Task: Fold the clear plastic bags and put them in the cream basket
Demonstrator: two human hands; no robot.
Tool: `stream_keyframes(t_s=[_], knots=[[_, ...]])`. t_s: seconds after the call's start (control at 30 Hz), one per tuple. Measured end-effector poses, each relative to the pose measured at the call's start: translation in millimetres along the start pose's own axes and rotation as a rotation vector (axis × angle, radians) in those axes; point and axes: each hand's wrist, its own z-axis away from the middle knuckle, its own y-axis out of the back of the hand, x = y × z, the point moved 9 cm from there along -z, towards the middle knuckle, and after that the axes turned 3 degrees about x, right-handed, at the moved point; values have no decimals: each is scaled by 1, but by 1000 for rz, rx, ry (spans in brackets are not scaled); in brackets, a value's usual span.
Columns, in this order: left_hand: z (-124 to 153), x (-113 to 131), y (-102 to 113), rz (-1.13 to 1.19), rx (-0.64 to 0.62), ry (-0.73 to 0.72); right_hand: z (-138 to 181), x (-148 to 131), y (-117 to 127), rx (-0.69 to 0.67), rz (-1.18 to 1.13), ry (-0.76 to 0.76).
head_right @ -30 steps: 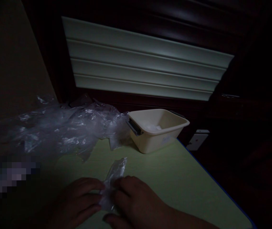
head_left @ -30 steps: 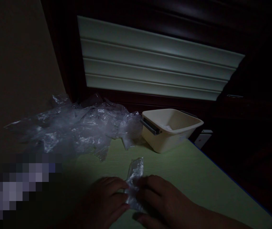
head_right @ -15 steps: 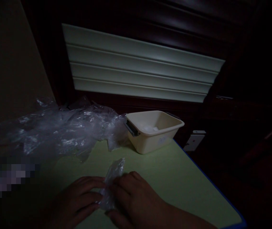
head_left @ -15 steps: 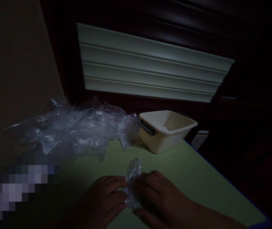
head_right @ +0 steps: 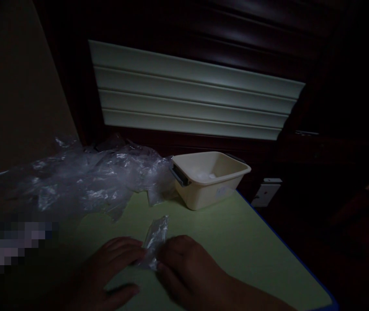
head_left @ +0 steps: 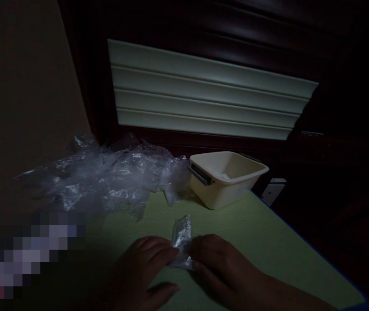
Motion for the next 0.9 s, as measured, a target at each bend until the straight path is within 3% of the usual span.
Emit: stream_keyframes(t_s=[0.23,0.37,0.7,0.9], knots=[[-4,-2,-2,56,25,-29,6,8,4,-7,-159,-108],[-4,-7,-3,58,-22,37,6,8,-3,-61,-86,-101],[-3,-30,-4,196,17,245,0,5,-9,-62,-42,-109],[-2,-29,-4,258,29,232,-2,13,-6,-7,-131,-156]])
